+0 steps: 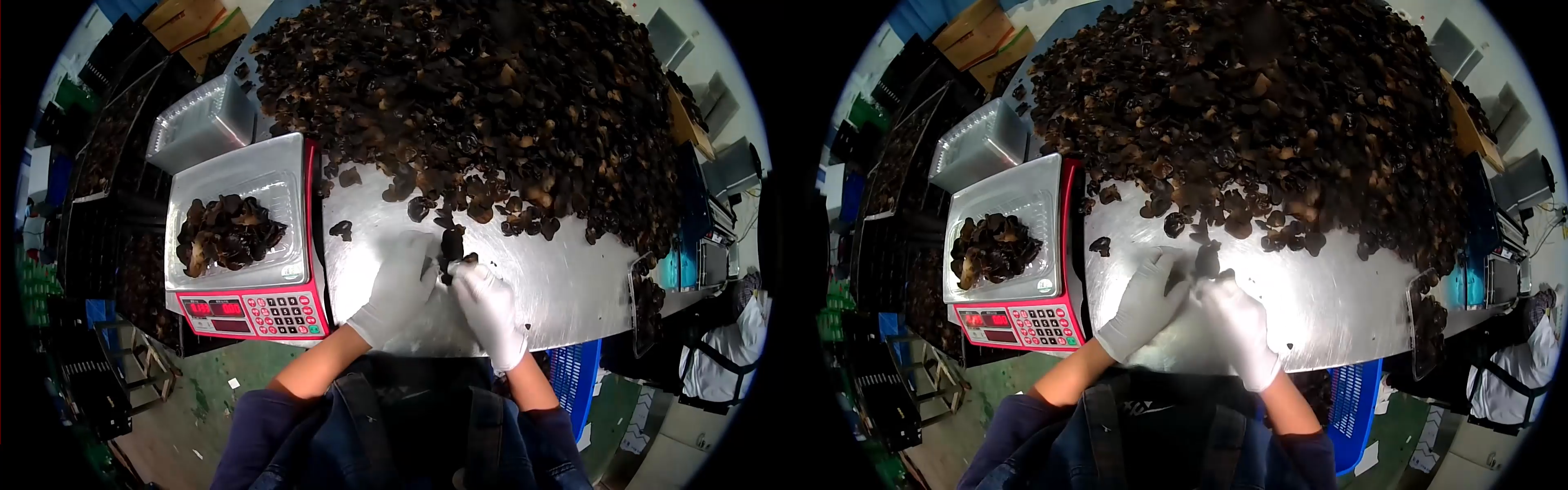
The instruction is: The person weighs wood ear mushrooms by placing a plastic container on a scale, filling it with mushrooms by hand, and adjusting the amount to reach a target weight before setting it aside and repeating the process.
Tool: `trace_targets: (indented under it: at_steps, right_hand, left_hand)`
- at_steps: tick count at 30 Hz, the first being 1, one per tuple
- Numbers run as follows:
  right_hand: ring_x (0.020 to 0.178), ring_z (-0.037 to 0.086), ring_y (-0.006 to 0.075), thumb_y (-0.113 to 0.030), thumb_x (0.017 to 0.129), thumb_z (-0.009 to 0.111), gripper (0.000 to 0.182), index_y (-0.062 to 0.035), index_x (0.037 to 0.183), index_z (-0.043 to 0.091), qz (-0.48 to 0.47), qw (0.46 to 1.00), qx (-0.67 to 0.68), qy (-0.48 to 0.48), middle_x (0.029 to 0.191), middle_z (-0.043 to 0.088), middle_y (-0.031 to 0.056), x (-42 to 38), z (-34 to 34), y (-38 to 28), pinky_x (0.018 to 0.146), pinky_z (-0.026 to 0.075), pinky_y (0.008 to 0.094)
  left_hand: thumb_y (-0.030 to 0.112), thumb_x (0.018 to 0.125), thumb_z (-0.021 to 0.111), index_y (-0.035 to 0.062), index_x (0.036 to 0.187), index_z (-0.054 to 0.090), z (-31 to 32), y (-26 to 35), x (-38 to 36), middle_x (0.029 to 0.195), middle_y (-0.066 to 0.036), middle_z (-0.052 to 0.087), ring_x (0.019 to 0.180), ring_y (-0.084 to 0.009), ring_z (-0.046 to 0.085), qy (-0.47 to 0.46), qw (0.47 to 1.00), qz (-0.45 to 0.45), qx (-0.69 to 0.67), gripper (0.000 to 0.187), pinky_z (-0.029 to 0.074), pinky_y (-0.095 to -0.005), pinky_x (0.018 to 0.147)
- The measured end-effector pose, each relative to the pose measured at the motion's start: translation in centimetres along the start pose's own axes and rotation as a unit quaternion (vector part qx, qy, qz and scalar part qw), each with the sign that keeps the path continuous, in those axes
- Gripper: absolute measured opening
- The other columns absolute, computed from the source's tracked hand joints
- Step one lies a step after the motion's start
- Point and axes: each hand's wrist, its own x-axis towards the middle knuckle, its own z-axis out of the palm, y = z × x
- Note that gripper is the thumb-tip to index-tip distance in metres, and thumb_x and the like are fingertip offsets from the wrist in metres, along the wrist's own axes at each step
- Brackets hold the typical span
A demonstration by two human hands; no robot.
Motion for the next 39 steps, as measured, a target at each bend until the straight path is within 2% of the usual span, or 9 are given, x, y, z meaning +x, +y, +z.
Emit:
trace_targets:
  at_steps: [4,7,12,16,20,27,34,36,39]
  right_hand:
    - [0.109,0.056,0.0315,-0.013,0.084,0.068,0.033,-0.0098,0.116,0.064,0.037,0.991,-0.081,0.103,0.115,0.062,0.0113,7.6,-0.3,1.7,0.089,0.046,0.0416]
    - [0.104,0.057,0.0311,-0.011,0.080,0.068,0.031,-0.0097,0.112,0.067,-0.024,0.989,-0.129,0.065,0.110,0.063,0.0108,8.5,1.4,4.4,0.088,0.047,0.0417]
    - [0.090,0.063,0.0265,-0.007,0.076,0.070,0.017,-0.0115,0.093,0.071,-0.095,0.994,-0.049,-0.008,0.092,0.067,0.0051,3.8,-0.7,3.1,0.077,0.051,0.0379]
    - [0.096,0.064,0.0278,-0.005,0.077,0.073,0.024,-0.0096,0.101,0.071,0.020,1.000,0.010,0.013,0.101,0.070,0.0074,1.5,-4.2,2.8,0.084,0.051,0.0367]
    - [0.099,0.065,0.0251,-0.004,0.076,0.078,0.035,-0.0033,0.109,0.069,0.139,0.987,0.079,0.027,0.103,0.067,0.0114,-0.8,-5.1,3.8,0.088,0.051,0.0330]
    - [0.098,0.064,0.0328,-0.044,0.043,0.094,0.133,-0.0080,0.152,0.028,0.169,0.958,-0.133,-0.188,0.119,0.053,0.0145,-2.7,-4.8,1.1,0.080,0.056,0.0394]
    - [0.075,0.056,0.0200,-0.013,0.067,0.085,0.077,-0.0139,0.137,0.053,0.139,0.989,0.013,-0.049,0.101,0.055,0.0078,0.3,-0.6,1.1,0.069,0.051,0.0329]
    - [0.083,0.065,0.0246,-0.023,0.070,0.082,0.073,-0.0100,0.135,0.053,0.210,0.974,0.053,-0.069,0.112,0.059,0.0127,2.6,-1.6,0.3,0.074,0.055,0.0347]
    - [0.088,0.064,0.0267,-0.023,0.078,0.077,0.061,-0.0075,0.132,0.055,0.178,0.984,0.025,-0.010,0.109,0.058,0.0138,5.9,-2.2,0.7,0.078,0.052,0.0368]
  left_hand:
    - [0.011,0.082,0.065,0.0025,0.123,0.056,-1.2,0.5,4.0,0.118,-0.018,0.056,0.111,-0.0360,0.055,-0.009,0.995,-0.021,0.092,0.043,0.049,-0.0425,0.093]
    - [0.011,0.083,0.063,0.0015,0.121,0.058,1.0,-2.0,8.7,0.114,-0.018,0.055,0.105,-0.0350,0.057,0.184,0.966,0.107,0.145,0.040,0.051,-0.0412,0.089]
    - [0.008,0.081,0.061,0.0050,0.100,0.061,2.0,-3.0,10.8,0.097,-0.014,0.059,0.090,-0.0298,0.059,0.036,0.933,0.016,0.358,0.019,0.054,-0.0357,0.079]
    - [0.006,0.080,0.060,0.0048,0.089,0.062,-0.2,-2.8,5.9,0.097,-0.014,0.063,0.093,-0.0298,0.061,0.097,0.958,0.105,0.249,0.009,0.054,-0.0376,0.075]
    - [0.006,0.084,0.060,0.0040,0.096,0.064,-3.8,-0.6,2.0,0.100,-0.015,0.063,0.098,-0.0326,0.061,0.001,0.987,-0.001,0.161,0.013,0.052,-0.0401,0.083]
    - [0.031,0.071,0.083,0.0024,0.132,0.045,-2.8,0.6,-4.0,0.120,-0.017,0.049,0.104,-0.0354,0.059,-0.094,0.993,-0.050,0.045,0.077,0.055,-0.0419,0.082]
    - [0.030,0.074,0.079,0.0063,0.121,0.050,2.3,-1.4,-1.4,0.119,-0.018,0.051,0.100,-0.0376,0.060,-0.016,0.998,0.016,0.057,0.060,0.053,-0.0440,0.079]
    - [0.026,0.076,0.078,0.0041,0.119,0.051,1.1,-0.6,0.2,0.118,-0.019,0.051,0.100,-0.0378,0.059,-0.009,0.998,-0.012,0.058,0.055,0.052,-0.0451,0.078]
    - [0.025,0.070,0.082,0.0011,0.141,0.040,-0.6,0.6,2.4,0.123,-0.020,0.047,0.115,-0.0363,0.053,0.025,0.989,-0.055,0.132,0.086,0.053,-0.0411,0.087]
